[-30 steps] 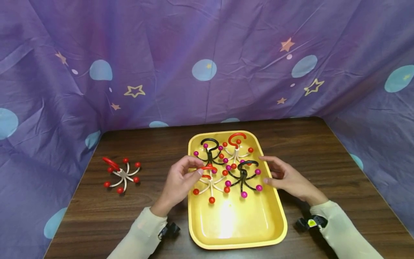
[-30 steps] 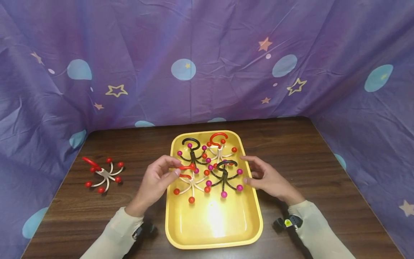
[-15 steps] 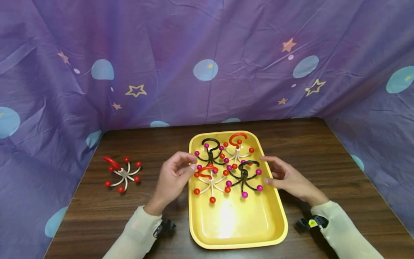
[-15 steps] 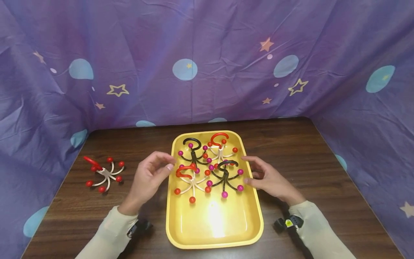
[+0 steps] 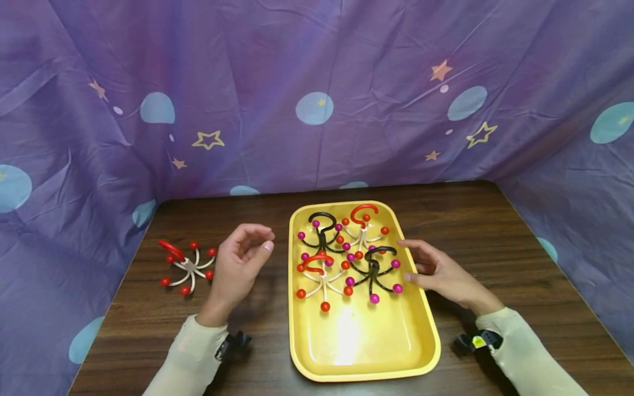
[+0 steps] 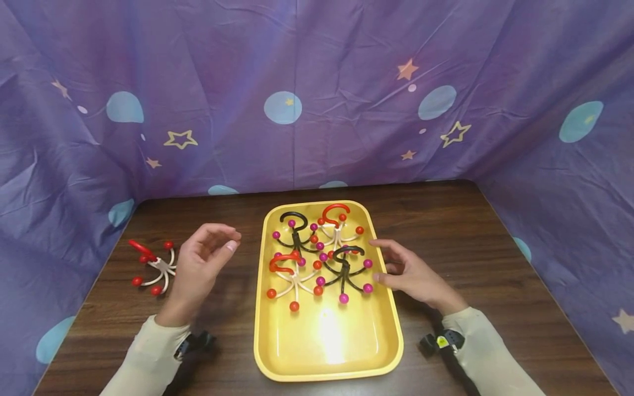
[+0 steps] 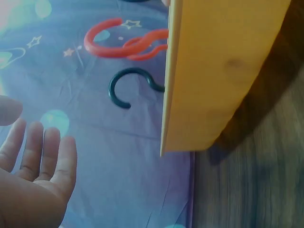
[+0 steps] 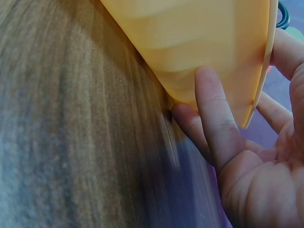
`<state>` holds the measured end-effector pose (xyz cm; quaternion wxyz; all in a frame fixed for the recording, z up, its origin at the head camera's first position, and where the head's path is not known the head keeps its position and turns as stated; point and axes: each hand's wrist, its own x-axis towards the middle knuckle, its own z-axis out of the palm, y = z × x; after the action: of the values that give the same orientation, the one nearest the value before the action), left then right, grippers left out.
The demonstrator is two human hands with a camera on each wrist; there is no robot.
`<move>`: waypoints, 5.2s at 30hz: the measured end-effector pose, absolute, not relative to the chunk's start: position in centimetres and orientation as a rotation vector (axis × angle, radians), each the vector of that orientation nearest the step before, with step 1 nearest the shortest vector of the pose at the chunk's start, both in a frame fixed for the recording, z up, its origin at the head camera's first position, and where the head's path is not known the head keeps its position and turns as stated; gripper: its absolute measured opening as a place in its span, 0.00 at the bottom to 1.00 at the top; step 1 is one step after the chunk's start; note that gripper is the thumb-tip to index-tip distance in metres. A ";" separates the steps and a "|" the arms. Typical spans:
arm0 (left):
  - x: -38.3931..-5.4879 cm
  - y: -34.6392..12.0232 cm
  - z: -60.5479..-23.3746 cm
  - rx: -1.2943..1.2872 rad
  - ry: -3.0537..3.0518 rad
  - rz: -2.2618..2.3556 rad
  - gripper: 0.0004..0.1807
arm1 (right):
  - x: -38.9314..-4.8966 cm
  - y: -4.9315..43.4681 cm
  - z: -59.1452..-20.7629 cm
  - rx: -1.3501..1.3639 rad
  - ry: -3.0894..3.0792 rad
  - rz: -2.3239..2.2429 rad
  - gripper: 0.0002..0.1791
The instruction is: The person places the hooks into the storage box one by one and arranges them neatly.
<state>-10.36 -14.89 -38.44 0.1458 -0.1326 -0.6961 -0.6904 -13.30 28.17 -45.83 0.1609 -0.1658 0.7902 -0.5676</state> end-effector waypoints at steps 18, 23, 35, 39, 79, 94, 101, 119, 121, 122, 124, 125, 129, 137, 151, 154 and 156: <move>-10.5 -19.9 -37.6 -0.225 -1.869 -1.935 0.12 | -13.3 28.2 -45.8 -0.473 2.263 -1.624 0.41; -10.7 -21.4 -37.4 -0.205 -1.822 -1.909 0.11 | -13.3 28.3 -45.9 -0.467 2.265 -1.624 0.41; -10.8 -24.8 -37.0 -0.131 -1.724 -1.858 0.11 | -13.3 28.1 -45.9 -0.462 2.281 -1.610 0.41; -10.7 -25.8 -37.1 -0.074 -1.728 -1.825 0.12 | -13.3 28.1 -45.9 -0.460 2.279 -1.608 0.41; -10.7 -31.5 -41.5 0.299 -1.822 -1.912 0.12 | -13.1 27.9 -45.7 -0.434 2.293 -1.607 0.41; -9.7 -31.9 -42.1 0.234 -1.820 -1.911 0.11 | -13.0 27.9 -45.7 -0.435 2.276 -1.621 0.41; -9.7 -32.1 -42.4 0.171 -1.828 -1.908 0.10 | -13.0 27.9 -45.8 -0.426 2.282 -1.613 0.41; -9.6 -30.0 -40.8 0.165 -1.828 -1.957 0.10 | -13.2 28.0 -45.9 -0.440 2.273 -1.618 0.41; -9.5 -29.7 -40.7 0.142 -1.824 -1.966 0.10 | -13.2 28.0 -45.9 -0.436 2.281 -1.609 0.41; -9.4 -29.5 -40.6 0.130 -1.823 -1.969 0.10 | -13.2 27.9 -45.9 -0.436 2.282 -1.607 0.41; -9.3 -29.2 -40.4 0.107 -1.825 -1.969 0.11 | -13.2 27.9 -45.8 -0.437 2.283 -1.606 0.41; -9.2 -29.0 -40.2 0.096 -1.826 -1.967 0.11 | -13.2 27.9 -45.8 -0.437 2.282 -1.606 0.41; -8.9 -28.3 -39.6 0.082 -1.862 -1.945 0.11 | -13.1 27.9 -45.8 -0.432 2.281 -1.604 0.41; -8.0 -27.0 -38.5 0.068 -1.952 -1.861 0.13 | -13.1 27.8 -45.5 -0.425 2.283 -1.601 0.41; -6.6 -24.0 -36.1 -0.070 -1.977 -1.847 0.13 | -13.0 27.9 -45.8 -0.442 2.274 -1.604 0.41; -6.4 -23.3 -35.9 -0.099 -1.972 -1.891 0.12 | -13.1 28.1 -45.8 -0.449 2.267 -1.612 0.41; -6.4 -22.9 -35.8 -0.123 -1.949 -1.935 0.12 | -13.1 28.1 -45.9 -0.449 2.275 -1.608 0.41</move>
<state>-6.36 -22.91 -35.83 0.1947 -0.0441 -0.6954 -0.6903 -13.13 28.11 -45.88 0.1593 -0.1573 0.7959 -0.5625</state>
